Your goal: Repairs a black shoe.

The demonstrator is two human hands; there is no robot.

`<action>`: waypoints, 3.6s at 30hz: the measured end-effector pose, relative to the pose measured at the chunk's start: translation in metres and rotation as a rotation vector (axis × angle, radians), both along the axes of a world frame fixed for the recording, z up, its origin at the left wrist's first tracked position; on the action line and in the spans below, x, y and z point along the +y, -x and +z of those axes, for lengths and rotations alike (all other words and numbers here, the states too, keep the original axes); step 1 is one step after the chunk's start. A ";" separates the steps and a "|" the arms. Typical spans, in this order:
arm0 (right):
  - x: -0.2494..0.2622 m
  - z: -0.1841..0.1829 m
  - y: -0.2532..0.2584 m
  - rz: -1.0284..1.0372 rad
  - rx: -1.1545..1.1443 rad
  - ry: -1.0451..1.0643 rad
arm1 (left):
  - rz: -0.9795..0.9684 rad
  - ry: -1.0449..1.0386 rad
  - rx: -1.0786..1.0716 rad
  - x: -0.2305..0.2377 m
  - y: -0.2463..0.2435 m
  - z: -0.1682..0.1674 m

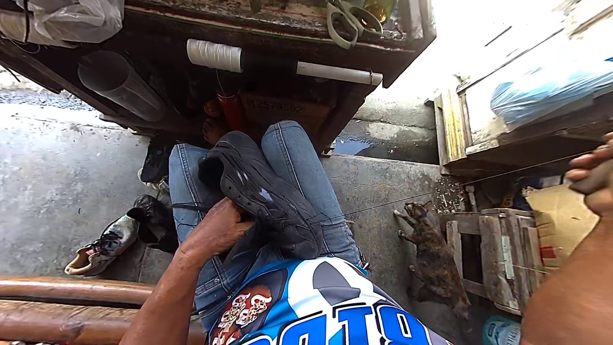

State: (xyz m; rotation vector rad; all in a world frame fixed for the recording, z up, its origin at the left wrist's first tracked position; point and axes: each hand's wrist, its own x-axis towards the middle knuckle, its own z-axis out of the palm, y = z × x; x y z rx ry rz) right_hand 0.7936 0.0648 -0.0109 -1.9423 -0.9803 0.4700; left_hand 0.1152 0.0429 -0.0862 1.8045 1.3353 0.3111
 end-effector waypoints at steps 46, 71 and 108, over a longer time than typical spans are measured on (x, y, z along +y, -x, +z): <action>-0.017 -0.063 0.356 1.295 0.199 0.422 | 0.679 0.167 -0.958 0.016 0.069 0.028; -0.049 -0.044 0.343 1.339 -0.009 0.043 | 0.292 0.595 -0.717 -0.005 -0.034 0.023; -0.022 -0.043 0.341 1.501 -0.026 0.102 | 0.290 0.678 -0.731 -0.003 -0.032 0.020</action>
